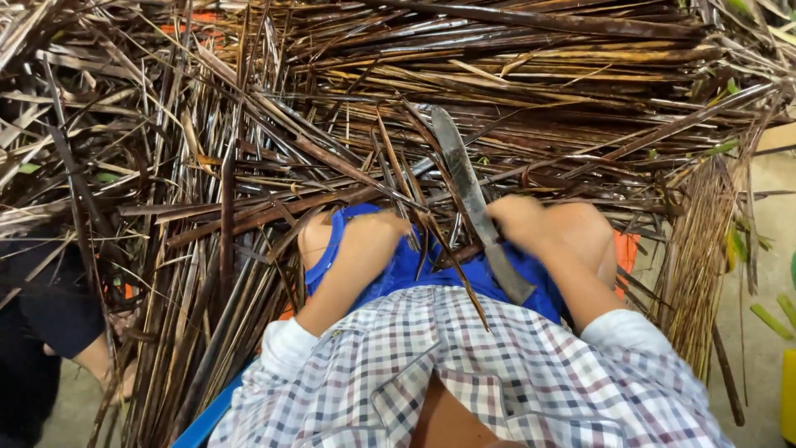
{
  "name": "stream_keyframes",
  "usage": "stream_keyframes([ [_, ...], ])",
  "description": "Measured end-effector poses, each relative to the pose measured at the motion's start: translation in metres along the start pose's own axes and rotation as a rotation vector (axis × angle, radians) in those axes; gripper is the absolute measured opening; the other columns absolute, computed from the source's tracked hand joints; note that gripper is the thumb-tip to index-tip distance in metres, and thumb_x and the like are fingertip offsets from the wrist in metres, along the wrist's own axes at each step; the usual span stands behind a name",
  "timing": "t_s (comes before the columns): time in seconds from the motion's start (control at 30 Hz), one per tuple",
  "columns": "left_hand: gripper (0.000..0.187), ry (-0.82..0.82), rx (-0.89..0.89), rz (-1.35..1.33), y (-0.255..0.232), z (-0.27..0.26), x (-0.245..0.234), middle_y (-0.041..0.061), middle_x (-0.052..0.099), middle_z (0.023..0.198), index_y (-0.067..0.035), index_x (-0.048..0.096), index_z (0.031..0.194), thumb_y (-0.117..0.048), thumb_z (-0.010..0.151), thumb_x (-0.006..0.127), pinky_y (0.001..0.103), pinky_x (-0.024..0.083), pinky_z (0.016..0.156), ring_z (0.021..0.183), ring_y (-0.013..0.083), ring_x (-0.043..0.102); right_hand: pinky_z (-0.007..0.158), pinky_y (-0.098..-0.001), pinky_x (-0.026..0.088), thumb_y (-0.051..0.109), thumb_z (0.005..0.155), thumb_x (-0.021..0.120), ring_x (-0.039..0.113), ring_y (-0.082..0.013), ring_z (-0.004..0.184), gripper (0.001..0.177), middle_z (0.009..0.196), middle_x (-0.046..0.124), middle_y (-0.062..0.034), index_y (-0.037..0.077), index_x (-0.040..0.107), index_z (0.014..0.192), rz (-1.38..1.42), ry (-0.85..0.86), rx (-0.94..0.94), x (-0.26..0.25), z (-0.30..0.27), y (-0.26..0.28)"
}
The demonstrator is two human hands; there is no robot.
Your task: The person is using a machete to strip the leafy parts off the central ribs of palm fronds.
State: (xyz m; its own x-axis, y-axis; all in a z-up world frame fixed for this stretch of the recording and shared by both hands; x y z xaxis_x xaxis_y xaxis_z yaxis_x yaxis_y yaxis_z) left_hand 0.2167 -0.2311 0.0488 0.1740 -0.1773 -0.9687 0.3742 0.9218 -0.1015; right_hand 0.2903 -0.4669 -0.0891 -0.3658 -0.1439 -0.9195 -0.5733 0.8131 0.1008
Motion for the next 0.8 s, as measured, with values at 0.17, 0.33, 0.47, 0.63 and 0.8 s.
stream_keyframes([
  [0.17, 0.018, 0.075, -0.201, 0.048, 0.053, 0.013, -0.071, -0.006, 0.069, 0.075, -0.022, 0.071, 0.085, -0.014, 0.094, 0.059, 0.033, 0.053, 0.060, 0.070, 0.0170, 0.069, 0.100, -0.0500, 0.049, -0.003, 0.098, 0.051, 0.064, -0.0385, 0.116, 0.038, 0.124, 0.070, -0.0193, 0.006, 0.072, 0.128, 0.335, -0.409, 0.759, 0.038, -0.126, -0.198],
  [0.33, 0.017, -0.017, -0.246, -0.198, 0.091, 0.003, -0.088, 0.007, 0.072, 0.078, -0.013, 0.080, 0.093, -0.005, 0.086, 0.066, 0.046, 0.050, 0.060, 0.069, 0.0324, 0.066, 0.080, -0.0504, 0.052, -0.008, 0.094, 0.053, 0.065, -0.0406, 0.100, 0.039, 0.112, 0.071, -0.0236, -0.004, 0.074, 0.127, 0.164, -0.848, 0.962, 0.147, -0.287, -0.275],
  [0.47, 0.024, -0.052, -0.296, -0.345, 0.079, 0.009, -0.106, 0.003, 0.079, 0.089, -0.010, 0.081, 0.097, -0.025, 0.102, 0.064, 0.039, 0.053, 0.063, 0.077, 0.0247, 0.072, 0.070, -0.0515, 0.046, 0.001, 0.104, 0.055, 0.058, -0.0396, 0.084, 0.016, 0.103, 0.063, -0.0215, 0.002, 0.069, 0.110, 0.233, -0.870, 1.331, 0.221, -0.371, -0.293],
  [0.63, 0.057, -0.047, -0.292, -0.373, 0.056, 0.032, -0.126, 0.008, 0.059, 0.059, -0.010, 0.051, 0.058, -0.042, 0.105, 0.056, 0.047, 0.038, 0.058, 0.058, 0.0321, 0.056, 0.079, -0.0394, 0.047, 0.020, 0.094, 0.061, 0.071, -0.0263, 0.098, 0.024, 0.110, 0.073, -0.0058, 0.016, 0.078, 0.109, -0.178, -0.026, 1.354, 0.275, -0.375, -0.324],
  [0.8, 0.083, 0.722, 0.089, -0.127, -0.080, 0.097, -0.211, -0.003, 0.078, 0.091, -0.035, 0.082, 0.092, -0.076, 0.087, 0.010, 0.038, 0.048, 0.087, 0.105, 0.0234, 0.069, 0.083, -0.0413, 0.043, 0.019, 0.096, 0.061, 0.066, -0.0289, 0.103, 0.022, 0.115, 0.068, -0.0088, 0.014, 0.072, 0.114, -0.137, -0.124, 1.208, 0.223, -0.320, -0.281],
])
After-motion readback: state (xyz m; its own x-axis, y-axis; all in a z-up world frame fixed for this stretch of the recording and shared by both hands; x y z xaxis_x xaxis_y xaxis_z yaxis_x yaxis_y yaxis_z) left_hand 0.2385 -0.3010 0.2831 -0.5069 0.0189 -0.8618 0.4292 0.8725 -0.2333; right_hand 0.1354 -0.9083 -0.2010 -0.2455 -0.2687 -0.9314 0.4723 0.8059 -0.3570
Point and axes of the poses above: each hand's wrist, its own z-axis towards the middle knuckle, its own x-axis out of the palm, y = z × x, the point moved 10 cm from there along z, towards the middle knuckle
